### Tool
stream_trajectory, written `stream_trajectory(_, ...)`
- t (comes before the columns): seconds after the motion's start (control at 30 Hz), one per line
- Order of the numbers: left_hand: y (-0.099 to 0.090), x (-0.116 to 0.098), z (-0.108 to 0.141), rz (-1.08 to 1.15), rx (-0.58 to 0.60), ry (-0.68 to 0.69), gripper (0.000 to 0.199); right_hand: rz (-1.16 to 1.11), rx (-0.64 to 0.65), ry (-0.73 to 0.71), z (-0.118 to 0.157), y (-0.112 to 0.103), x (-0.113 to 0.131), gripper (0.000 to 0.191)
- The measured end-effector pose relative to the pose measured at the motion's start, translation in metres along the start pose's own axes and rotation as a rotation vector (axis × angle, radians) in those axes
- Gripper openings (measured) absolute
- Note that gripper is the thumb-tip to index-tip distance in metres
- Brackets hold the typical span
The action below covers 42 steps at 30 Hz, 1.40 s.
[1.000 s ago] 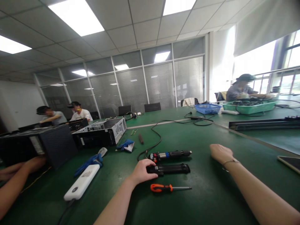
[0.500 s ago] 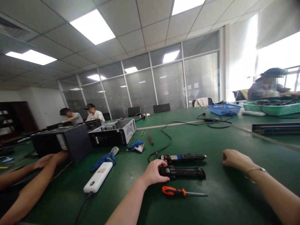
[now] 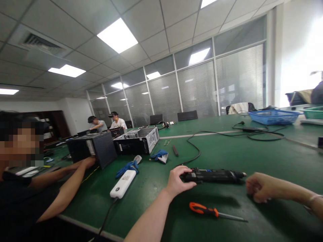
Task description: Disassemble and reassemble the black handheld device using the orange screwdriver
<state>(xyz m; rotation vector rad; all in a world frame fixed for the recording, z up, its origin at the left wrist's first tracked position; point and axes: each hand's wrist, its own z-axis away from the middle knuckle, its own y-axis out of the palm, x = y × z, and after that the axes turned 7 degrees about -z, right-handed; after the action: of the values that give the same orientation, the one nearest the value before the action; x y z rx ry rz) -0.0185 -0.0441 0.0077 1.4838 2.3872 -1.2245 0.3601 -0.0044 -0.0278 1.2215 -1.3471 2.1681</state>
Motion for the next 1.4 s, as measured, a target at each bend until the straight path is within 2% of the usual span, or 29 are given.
stream_trajectory(0.07,-0.001,0.003,-0.001,-0.02,-0.057,-0.048,0.042,-0.045,0.038,0.011,0.006,0.0,0.017,0.021)
stream_trajectory(0.13,-0.001,0.007,-0.003,-0.052,-0.079,-0.065,0.04,-0.078,-0.015,-0.039,0.009,-0.001,0.032,0.021)
stream_trajectory(0.2,0.0,0.012,-0.004,-0.093,-0.096,-0.067,0.038,-0.08,-0.187,-0.09,0.008,-0.003,0.042,0.03)
stream_trajectory(0.37,0.006,0.019,-0.006,-0.163,-0.105,-0.067,0.036,0.084,-0.814,-0.152,-0.004,0.003,0.044,0.039)
stream_trajectory(0.43,0.01,0.02,-0.007,-0.186,-0.094,-0.061,0.036,0.167,-0.942,-0.224,-0.01,0.01,0.042,0.038)
stream_trajectory(0.47,0.012,0.022,-0.007,-0.198,-0.089,-0.056,0.036,0.204,-0.961,-0.275,-0.013,0.014,0.042,0.039)
stream_trajectory(0.53,0.017,0.024,-0.009,-0.214,-0.072,-0.042,0.036,0.263,-0.934,-0.373,-0.018,0.021,0.043,0.043)
stream_trajectory(0.6,0.021,0.028,-0.01,-0.219,-0.055,-0.019,0.038,0.292,-0.845,-0.434,-0.022,0.027,0.047,0.044)
stream_trajectory(0.7,0.026,0.034,-0.013,-0.218,-0.061,0.002,0.038,0.323,-0.671,-0.47,-0.026,0.032,0.052,0.043)
stream_trajectory(0.77,0.028,0.038,-0.015,-0.214,-0.074,-0.001,0.038,0.345,-0.607,-0.477,-0.028,0.033,0.053,0.043)
stream_trajectory(0.93,0.025,0.043,-0.021,-0.183,-0.054,0.008,0.037,0.311,-0.606,-0.495,-0.029,0.032,0.049,0.042)
stream_trajectory(1.1,0.017,0.036,-0.028,-0.166,-0.05,0.056,0.037,0.272,-0.651,-0.493,-0.029,0.028,0.049,0.04)
stream_trajectory(1.3,0.025,0.036,-0.031,-0.234,0.11,-0.029,0.04,0.294,-0.609,-0.47,-0.024,0.029,0.053,0.039)
stream_trajectory(1.4,0.03,0.036,-0.031,-0.231,0.141,-0.076,0.042,0.314,-0.586,-0.435,-0.023,0.03,0.054,0.038)
